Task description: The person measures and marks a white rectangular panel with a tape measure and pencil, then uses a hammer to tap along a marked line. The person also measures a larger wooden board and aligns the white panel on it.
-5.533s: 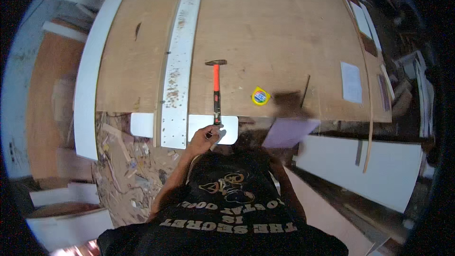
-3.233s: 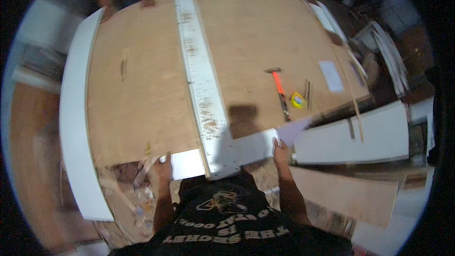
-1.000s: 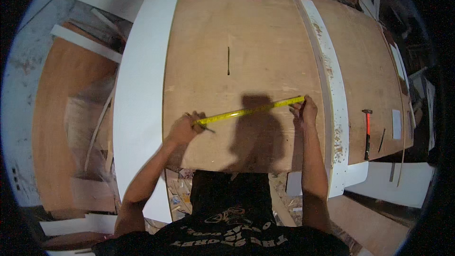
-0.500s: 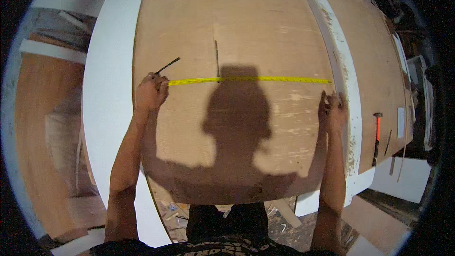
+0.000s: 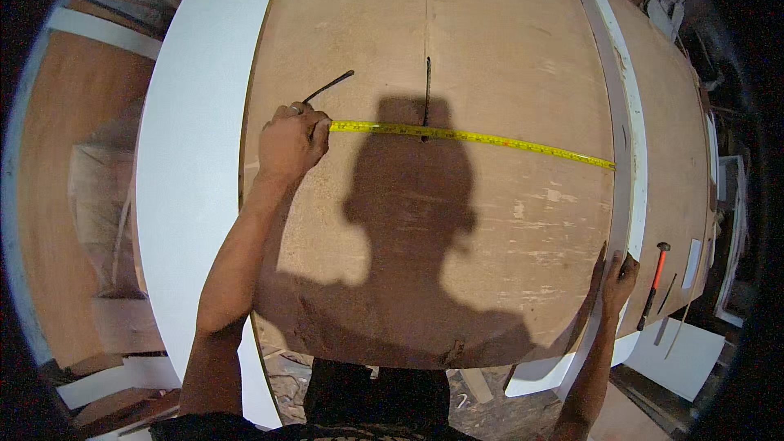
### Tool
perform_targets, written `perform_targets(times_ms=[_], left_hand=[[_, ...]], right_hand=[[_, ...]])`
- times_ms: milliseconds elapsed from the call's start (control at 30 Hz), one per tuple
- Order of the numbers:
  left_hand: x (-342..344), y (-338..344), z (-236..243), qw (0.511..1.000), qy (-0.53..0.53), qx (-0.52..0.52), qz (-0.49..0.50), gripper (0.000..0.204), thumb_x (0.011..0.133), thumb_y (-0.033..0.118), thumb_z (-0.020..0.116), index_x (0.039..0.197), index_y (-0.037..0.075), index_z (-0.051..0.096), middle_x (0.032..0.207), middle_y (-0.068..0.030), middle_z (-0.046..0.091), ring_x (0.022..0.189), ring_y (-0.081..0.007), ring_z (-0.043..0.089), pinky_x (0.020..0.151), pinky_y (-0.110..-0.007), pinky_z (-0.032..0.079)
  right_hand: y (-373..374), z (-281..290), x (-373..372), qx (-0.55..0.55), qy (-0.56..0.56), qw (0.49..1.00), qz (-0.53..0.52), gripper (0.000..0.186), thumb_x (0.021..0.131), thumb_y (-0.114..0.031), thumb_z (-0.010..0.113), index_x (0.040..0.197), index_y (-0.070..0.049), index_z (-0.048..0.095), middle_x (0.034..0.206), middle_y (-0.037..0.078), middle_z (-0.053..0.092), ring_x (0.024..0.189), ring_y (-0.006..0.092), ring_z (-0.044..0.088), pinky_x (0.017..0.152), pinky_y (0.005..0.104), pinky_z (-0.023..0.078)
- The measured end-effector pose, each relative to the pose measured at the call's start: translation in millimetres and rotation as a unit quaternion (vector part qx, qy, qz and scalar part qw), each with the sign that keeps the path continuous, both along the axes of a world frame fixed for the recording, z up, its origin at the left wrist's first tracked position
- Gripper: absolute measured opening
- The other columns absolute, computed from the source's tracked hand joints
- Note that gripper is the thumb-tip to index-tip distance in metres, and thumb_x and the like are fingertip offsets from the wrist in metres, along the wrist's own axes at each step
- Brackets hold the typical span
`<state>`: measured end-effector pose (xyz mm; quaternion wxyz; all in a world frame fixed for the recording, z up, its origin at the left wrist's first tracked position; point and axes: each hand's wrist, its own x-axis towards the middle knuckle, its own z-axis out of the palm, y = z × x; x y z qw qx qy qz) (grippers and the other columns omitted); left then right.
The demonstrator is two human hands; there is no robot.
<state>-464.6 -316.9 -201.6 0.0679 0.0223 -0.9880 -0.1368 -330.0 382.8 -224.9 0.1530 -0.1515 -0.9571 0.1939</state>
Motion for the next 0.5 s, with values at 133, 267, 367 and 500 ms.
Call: perform_targets(times_ms=[133, 267, 367, 500], left_hand=[[-0.6, 4.8, -3.7, 1.0, 0.006, -0.009, -0.003, 0.022, 0.097, 0.028, 0.066, 0.101, 0.012, 0.08, 0.099, -0.0093, 0.073, 0.095, -0.0319, 0.068, 0.079, -0.046, 0.056], [-1.0, 8.3, -2.2, 0.999, -0.013, -0.026, 0.018, 0.021, 0.097, 0.029, 0.067, 0.102, 0.014, 0.081, 0.102, -0.0077, 0.073, 0.097, -0.0279, 0.069, 0.083, -0.044, 0.057], [-2.7, 10.3, -0.4, 0.999, -0.016, -0.031, 0.017, 0.021, 0.098, 0.03, 0.067, 0.103, 0.015, 0.081, 0.102, -0.0074, 0.073, 0.098, -0.0263, 0.069, 0.085, -0.044, 0.058], [-5.0, 11.1, 2.2, 0.999, -0.023, -0.025, 0.007, 0.021, 0.098, 0.029, 0.066, 0.102, 0.015, 0.081, 0.103, -0.0092, 0.074, 0.097, -0.0277, 0.07, 0.083, -0.044, 0.059]], right_hand=[[-11.3, 8.5, 0.9, 0.141, -0.029, 0.989, 0.019, 0.051, 0.104, -0.038, 0.06, 0.128, 0.007, 0.061, 0.104, 0.023, 0.064, 0.112, 0.0428, 0.064, 0.094, 0.048, 0.052], [-13.5, 14.1, -0.5, 0.14, -0.087, 0.986, -0.018, 0.052, 0.103, -0.038, 0.061, 0.126, 0.009, 0.06, 0.111, 0.027, 0.065, 0.105, 0.047, 0.065, 0.091, 0.0499, 0.053], [-14.0, 13.1, -3.0, 0.136, -0.087, 0.987, -0.013, 0.06, 0.1, -0.043, 0.064, 0.13, 0.009, 0.058, 0.119, 0.031, 0.065, 0.108, 0.0484, 0.065, 0.093, 0.0491, 0.053], [-18.6, 12.7, -13.8, 0.185, -0.111, 0.975, -0.049, 0.074, 0.096, -0.048, 0.068, 0.138, 0.01, 0.054, 0.129, 0.035, 0.062, 0.119, 0.0492, 0.063, 0.098, 0.0491, 0.052]])
